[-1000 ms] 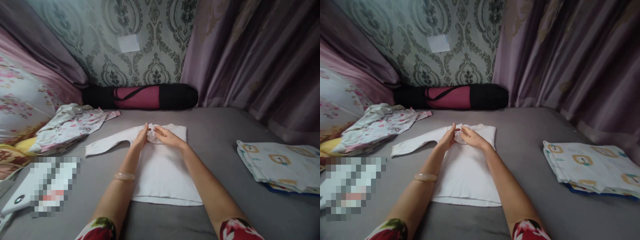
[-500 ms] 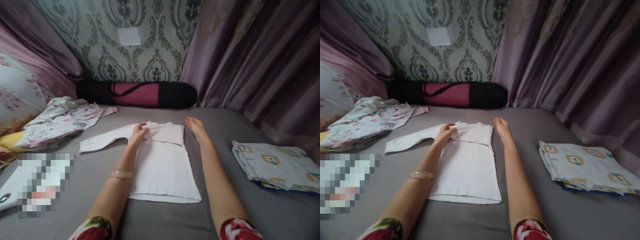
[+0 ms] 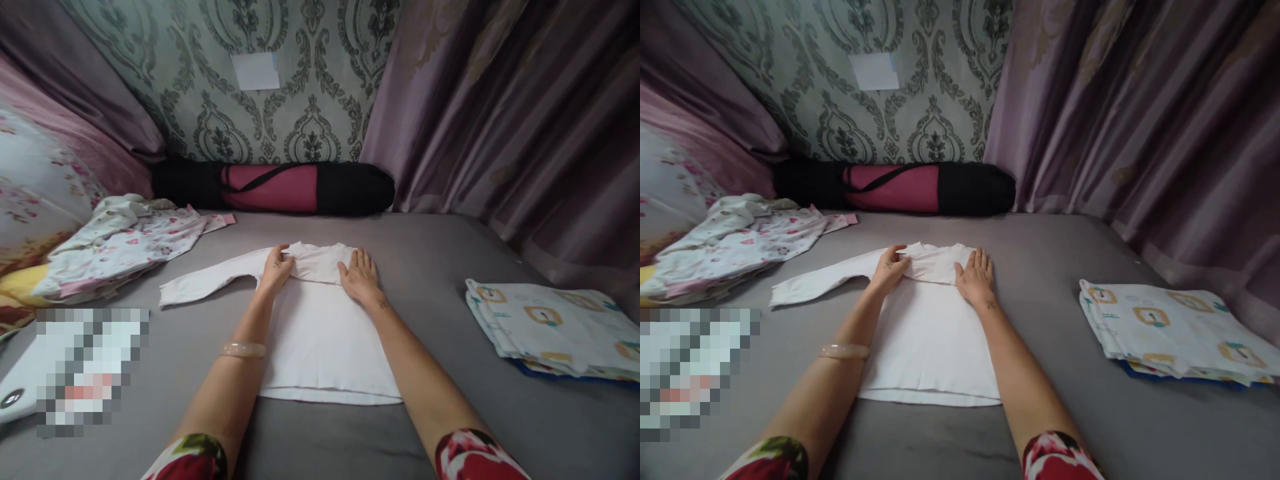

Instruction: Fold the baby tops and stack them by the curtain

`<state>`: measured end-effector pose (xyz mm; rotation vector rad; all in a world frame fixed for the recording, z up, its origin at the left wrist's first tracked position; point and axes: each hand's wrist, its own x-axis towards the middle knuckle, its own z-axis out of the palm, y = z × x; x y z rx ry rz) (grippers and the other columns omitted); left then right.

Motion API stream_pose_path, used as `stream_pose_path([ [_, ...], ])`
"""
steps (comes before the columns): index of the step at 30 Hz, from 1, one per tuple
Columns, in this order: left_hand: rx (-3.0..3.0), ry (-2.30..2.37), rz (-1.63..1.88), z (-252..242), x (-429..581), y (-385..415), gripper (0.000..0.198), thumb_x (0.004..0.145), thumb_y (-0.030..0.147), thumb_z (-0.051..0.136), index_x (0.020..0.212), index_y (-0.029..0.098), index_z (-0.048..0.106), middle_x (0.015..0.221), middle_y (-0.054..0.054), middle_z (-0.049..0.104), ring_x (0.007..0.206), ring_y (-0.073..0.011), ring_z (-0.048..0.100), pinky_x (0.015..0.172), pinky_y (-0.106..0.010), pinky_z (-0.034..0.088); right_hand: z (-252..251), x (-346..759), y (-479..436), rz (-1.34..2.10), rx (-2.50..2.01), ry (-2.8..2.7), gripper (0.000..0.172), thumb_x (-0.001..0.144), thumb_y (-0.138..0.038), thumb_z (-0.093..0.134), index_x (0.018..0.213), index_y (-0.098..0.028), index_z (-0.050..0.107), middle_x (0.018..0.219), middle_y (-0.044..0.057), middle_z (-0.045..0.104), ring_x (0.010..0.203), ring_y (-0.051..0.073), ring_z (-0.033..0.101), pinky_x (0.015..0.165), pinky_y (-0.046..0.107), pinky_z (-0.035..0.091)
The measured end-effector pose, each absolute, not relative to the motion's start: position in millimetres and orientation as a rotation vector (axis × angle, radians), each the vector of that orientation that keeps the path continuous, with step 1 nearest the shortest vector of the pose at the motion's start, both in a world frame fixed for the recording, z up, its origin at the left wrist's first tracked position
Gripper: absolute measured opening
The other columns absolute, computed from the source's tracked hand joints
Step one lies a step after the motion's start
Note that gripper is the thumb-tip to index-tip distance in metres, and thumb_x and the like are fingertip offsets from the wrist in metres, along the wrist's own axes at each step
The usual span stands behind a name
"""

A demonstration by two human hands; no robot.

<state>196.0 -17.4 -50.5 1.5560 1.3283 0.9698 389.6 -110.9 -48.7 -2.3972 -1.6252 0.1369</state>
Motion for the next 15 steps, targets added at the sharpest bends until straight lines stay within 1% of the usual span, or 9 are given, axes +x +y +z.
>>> stream_pose_path([
  [5,1.745,1.447,0.996,-49.9,192.3,-17.6,0.045,0.077,0.017,0.052,0.121,0.014,0.059,0.087,-0.004,0.063,0.079,-0.0159,0.058,0.079,-0.027,0.046,-56.8,391.7,-112.0,0.137,-2.455,-1.656,0.071,0.099,-0.044,0.022,0.149,0.007,0.022,0.158,0.022,0.016,0.147,0.031,0.012,0.118,0.040,0.010],
  [11,1.836,1.519,0.976,-50.6,189.2,-18.8,0.042,0.082,0.018,0.049,0.123,0.015,0.056,0.085,-0.004,0.063,0.081,-0.0180,0.059,0.080,-0.030,0.047,-54.4,393.0,-111.5,0.133,-2.459,-1.656,0.071,0.099,-0.045,0.023,0.149,0.006,0.024,0.158,0.022,0.018,0.146,0.031,0.015,0.117,0.042,0.013],
  [13,1.909,1.528,1.010,-52.6,187.9,-18.1,0.041,0.083,0.017,0.047,0.123,0.014,0.055,0.090,-0.007,0.063,0.086,-0.0195,0.060,0.084,-0.033,0.047,-52.2,393.5,-112.6,0.122,-2.455,-1.655,0.070,0.099,-0.045,0.023,0.148,0.005,0.026,0.157,0.022,0.021,0.145,0.032,0.017,0.117,0.042,0.014],
  [15,1.995,1.550,1.056,-53.6,187.2,-17.3,0.039,0.083,0.015,0.046,0.121,0.013,0.056,0.099,-0.011,0.063,0.092,-0.0213,0.059,0.088,-0.036,0.046,-47.8,393.3,-113.9,0.080,-2.438,-1.667,0.069,0.099,-0.044,0.022,0.148,0.005,0.028,0.156,0.022,0.022,0.145,0.031,0.018,0.117,0.044,0.013],
])
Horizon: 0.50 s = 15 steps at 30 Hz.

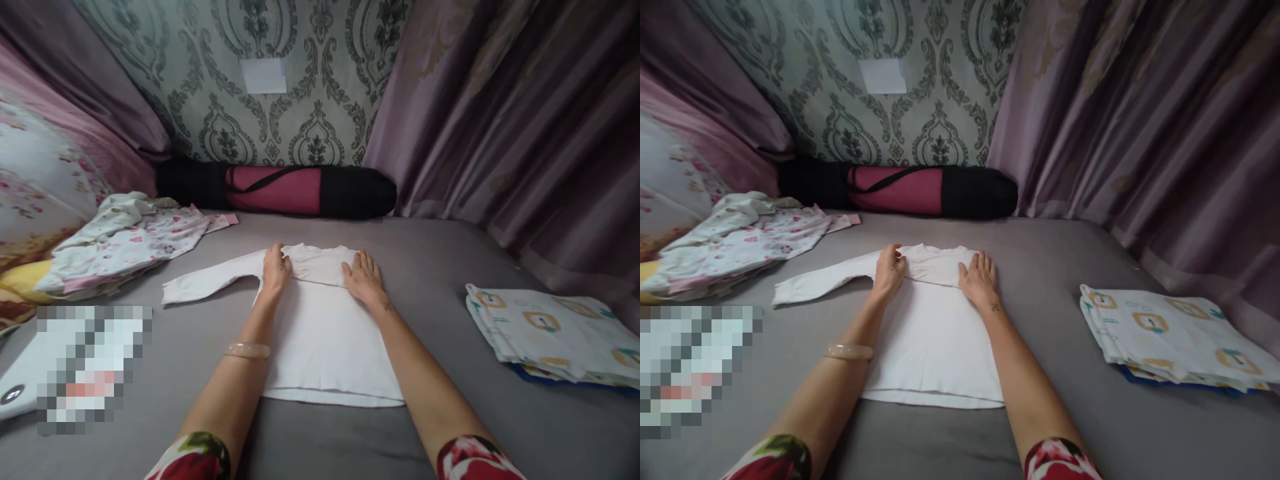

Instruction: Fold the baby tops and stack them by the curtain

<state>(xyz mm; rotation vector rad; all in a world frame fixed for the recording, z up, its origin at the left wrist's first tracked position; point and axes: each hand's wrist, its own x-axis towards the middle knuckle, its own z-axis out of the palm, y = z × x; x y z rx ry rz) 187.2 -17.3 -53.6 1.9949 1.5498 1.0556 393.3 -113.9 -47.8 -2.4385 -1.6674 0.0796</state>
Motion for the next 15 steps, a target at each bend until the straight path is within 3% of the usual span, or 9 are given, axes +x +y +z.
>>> stream_pose_path([
  [3,2.085,1.550,1.069,-52.1,188.1,-17.0,0.034,0.084,0.016,0.047,0.115,0.015,0.059,0.103,-0.012,0.062,0.096,-0.0228,0.058,0.091,-0.037,0.045,-39.2,388.8,-115.5,0.022,-2.297,-1.807,0.066,0.100,-0.043,0.019,0.150,0.000,0.028,0.158,0.019,0.019,0.147,0.028,0.013,0.118,0.044,0.008],
  [8,2.208,1.458,0.820,-46.2,191.9,-20.9,0.027,0.084,0.019,0.049,0.106,0.016,0.066,0.096,-0.010,0.065,0.095,-0.0238,0.056,0.090,-0.035,0.044,-35.8,376.3,-117.8,0.239,-2.087,-2.076,0.059,0.100,-0.046,0.016,0.153,-0.021,0.028,0.161,0.007,0.014,0.148,0.022,0.005,0.119,0.043,0.005],
  [15,2.289,1.455,0.551,-42.9,188.1,-23.6,0.030,0.084,0.020,0.051,0.108,0.017,0.069,0.108,-0.014,0.062,0.104,-0.0272,0.052,0.095,-0.038,0.039,-44.1,376.8,-117.0,0.343,-2.157,-2.081,0.059,0.100,-0.048,0.015,0.153,-0.025,0.025,0.162,0.005,0.012,0.148,0.022,0.004,0.118,0.047,0.003],
])
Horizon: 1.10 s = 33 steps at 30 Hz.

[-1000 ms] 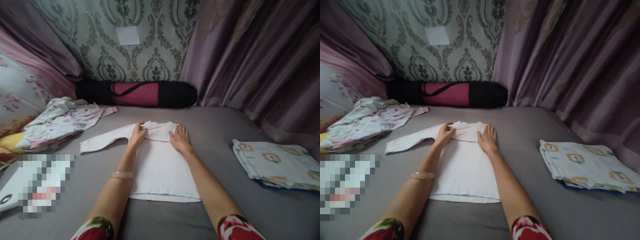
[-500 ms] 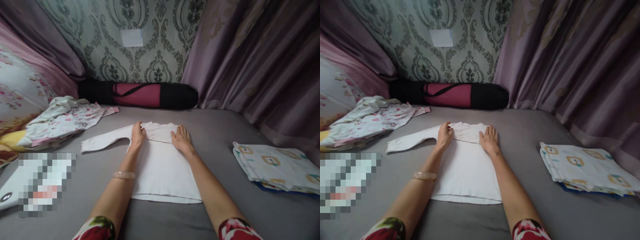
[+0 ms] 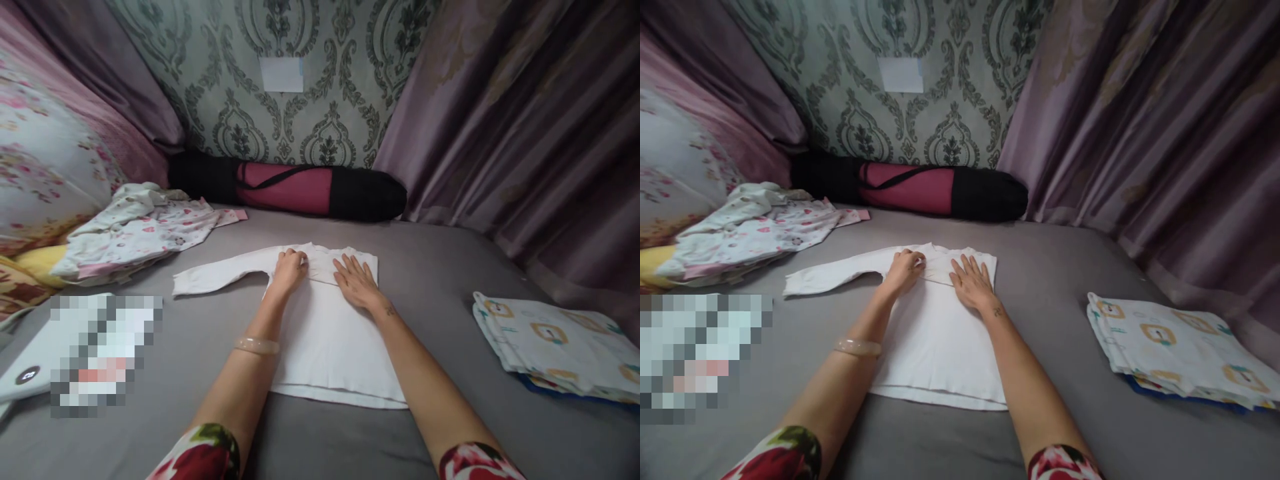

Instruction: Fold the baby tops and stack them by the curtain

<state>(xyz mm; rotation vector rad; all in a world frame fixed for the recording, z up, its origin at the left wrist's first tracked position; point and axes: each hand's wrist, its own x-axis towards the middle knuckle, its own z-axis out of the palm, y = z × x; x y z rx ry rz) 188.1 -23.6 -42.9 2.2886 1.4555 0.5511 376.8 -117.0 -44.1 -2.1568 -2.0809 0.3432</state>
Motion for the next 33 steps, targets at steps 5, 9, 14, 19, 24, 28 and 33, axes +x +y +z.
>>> stream_pose_path([
  [5,2.171,1.473,0.532,-29.2,183.2,-20.4,0.036,0.086,0.017,0.048,0.118,0.014,0.065,0.117,-0.017,0.063,0.113,-0.0298,0.052,0.094,-0.037,0.041,-33.7,377.4,-109.8,0.476,-2.239,-2.104,0.060,0.099,-0.049,0.017,0.154,-0.025,0.021,0.162,0.006,0.008,0.148,0.025,0.002,0.117,0.051,0.004],
  [9,2.055,1.478,0.596,-11.3,175.8,-19.6,0.036,0.087,0.017,0.047,0.118,0.014,0.065,0.119,-0.017,0.065,0.112,-0.0277,0.057,0.094,-0.035,0.043,-20.7,360.9,-105.2,0.484,-2.284,-2.141,0.062,0.099,-0.044,0.022,0.153,-0.015,0.024,0.161,0.012,0.009,0.148,0.026,0.004,0.117,0.051,0.004],
  [14,2.019,1.521,0.661,2.2,164.1,-17.7,0.033,0.088,0.024,0.049,0.114,0.014,0.067,0.114,-0.015,0.068,0.107,-0.0256,0.061,0.094,-0.033,0.043,-22.9,323.3,-97.0,0.419,-2.070,-2.247,0.066,0.099,-0.045,0.018,0.153,-0.007,0.021,0.161,0.011,0.013,0.148,0.022,0.006,0.119,0.046,0.002],
  [19,1.953,1.592,0.737,8.0,150.5,-14.5,0.031,0.087,0.029,0.052,0.110,0.014,0.068,0.105,-0.014,0.070,0.100,-0.0248,0.064,0.090,-0.033,0.045,-39.4,306.1,-83.6,0.370,-2.028,-2.195,0.069,0.098,-0.047,0.016,0.153,-0.004,0.020,0.160,0.012,0.014,0.148,0.022,0.006,0.119,0.042,0.002],
  [24,1.902,1.628,0.774,11.6,141.4,-13.1,0.028,0.086,0.028,0.054,0.105,0.015,0.070,0.103,-0.013,0.071,0.099,-0.0245,0.064,0.089,-0.032,0.045,-46.9,307.6,-79.9,0.357,-2.036,-2.181,0.069,0.098,-0.046,0.016,0.153,-0.004,0.020,0.161,0.011,0.013,0.148,0.021,0.005,0.119,0.040,0.001],
  [28,1.879,1.644,0.764,12.0,141.7,-13.2,0.028,0.086,0.029,0.055,0.104,0.015,0.070,0.101,-0.013,0.071,0.099,-0.0255,0.064,0.088,-0.032,0.045,-38.6,306.1,-76.8,0.444,-2.075,-2.179,0.071,0.098,-0.048,0.017,0.152,-0.003,0.021,0.160,0.014,0.013,0.148,0.024,0.006,0.119,0.043,0.003],
  [33,1.865,1.614,0.786,9.4,144.9,-12.7,0.029,0.086,0.030,0.055,0.105,0.015,0.070,0.101,-0.013,0.071,0.099,-0.0257,0.065,0.088,-0.033,0.046,-28.4,291.7,-64.9,0.462,-2.035,-2.179,0.069,0.098,-0.046,0.015,0.152,-0.004,0.021,0.160,0.013,0.013,0.148,0.024,0.006,0.118,0.045,0.002],
])
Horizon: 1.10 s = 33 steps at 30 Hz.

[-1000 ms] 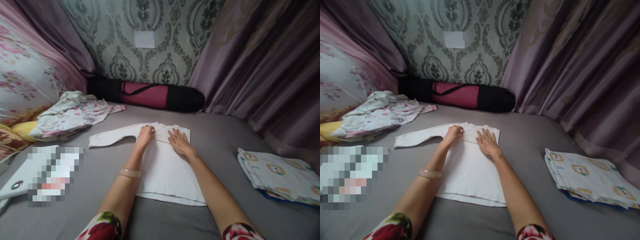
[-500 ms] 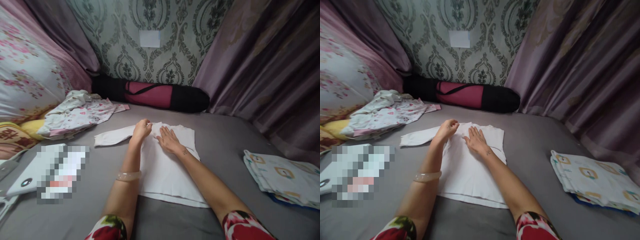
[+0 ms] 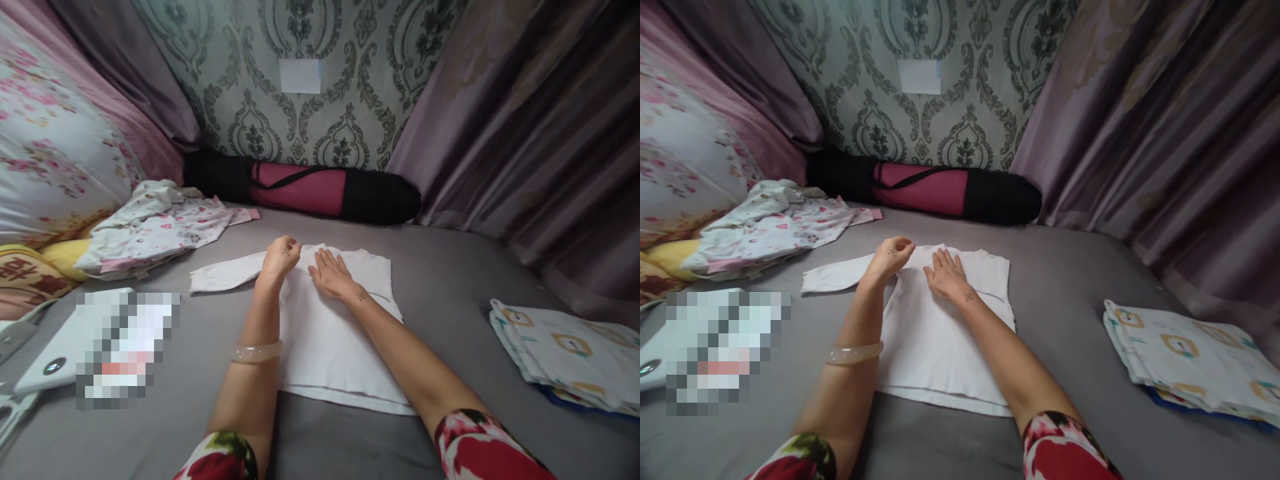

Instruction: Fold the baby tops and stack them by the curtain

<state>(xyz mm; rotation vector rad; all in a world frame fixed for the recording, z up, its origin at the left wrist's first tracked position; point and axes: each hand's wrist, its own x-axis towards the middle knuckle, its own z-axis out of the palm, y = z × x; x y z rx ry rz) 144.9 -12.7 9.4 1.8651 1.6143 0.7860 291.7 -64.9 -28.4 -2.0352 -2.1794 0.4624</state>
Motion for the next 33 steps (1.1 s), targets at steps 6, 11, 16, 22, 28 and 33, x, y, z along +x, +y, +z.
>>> stream_pose_path([
  [6,1.842,1.626,0.801,4.3,141.4,-9.4,0.030,0.086,0.030,0.054,0.107,0.014,0.069,0.099,-0.013,0.072,0.094,-0.0231,0.066,0.082,-0.029,0.048,-42.8,273.5,-53.7,0.365,-1.983,-2.191,0.067,0.098,-0.041,0.016,0.152,-0.001,0.020,0.160,0.014,0.015,0.148,0.023,0.007,0.119,0.039,0.002],
  [11,1.805,1.637,0.778,1.8,140.5,-7.7,0.029,0.085,0.030,0.056,0.105,0.015,0.070,0.097,-0.012,0.072,0.091,-0.0226,0.066,0.078,-0.028,0.048,-41.8,278.0,-48.4,0.479,-1.957,-2.206,0.070,0.098,-0.047,0.014,0.152,-0.003,0.021,0.160,0.013,0.015,0.148,0.022,0.009,0.119,0.039,0.004],
  [16,1.779,1.625,0.760,2.4,141.6,-8.0,0.030,0.086,0.029,0.056,0.108,0.013,0.069,0.100,-0.014,0.071,0.091,-0.0231,0.066,0.077,-0.028,0.048,-36.2,285.9,-35.4,0.384,-1.992,-2.115,0.069,0.098,-0.046,0.011,0.152,-0.003,0.022,0.160,0.014,0.017,0.148,0.022,0.010,0.118,0.039,0.002],
  [22,1.788,1.633,0.702,3.3,140.6,-6.7,0.032,0.087,0.030,0.054,0.109,0.012,0.068,0.100,-0.015,0.071,0.088,-0.0231,0.067,0.077,-0.029,0.049,-51.6,287.9,-28.0,0.341,-2.042,-2.089,0.068,0.098,-0.044,0.015,0.151,-0.002,0.024,0.160,0.014,0.017,0.148,0.023,0.008,0.118,0.040,0.003],
  [28,1.805,1.630,0.676,2.2,138.6,-6.5,0.033,0.087,0.030,0.053,0.110,0.012,0.068,0.103,-0.015,0.071,0.087,-0.0237,0.067,0.073,-0.029,0.049,-38.5,299.5,-31.9,0.458,-2.020,-2.052,0.069,0.099,-0.046,0.013,0.152,-0.003,0.021,0.160,0.013,0.016,0.148,0.023,0.009,0.118,0.038,0.006],
  [33,1.804,1.642,0.656,1.0,138.6,-6.3,0.034,0.087,0.031,0.053,0.112,0.013,0.068,0.105,-0.014,0.071,0.091,-0.0227,0.068,0.077,-0.027,0.049,-40.6,310.5,-43.2,0.266,-2.166,-1.896,0.068,0.099,-0.044,0.018,0.151,0.000,0.023,0.160,0.016,0.016,0.148,0.025,0.009,0.118,0.040,0.002],
])
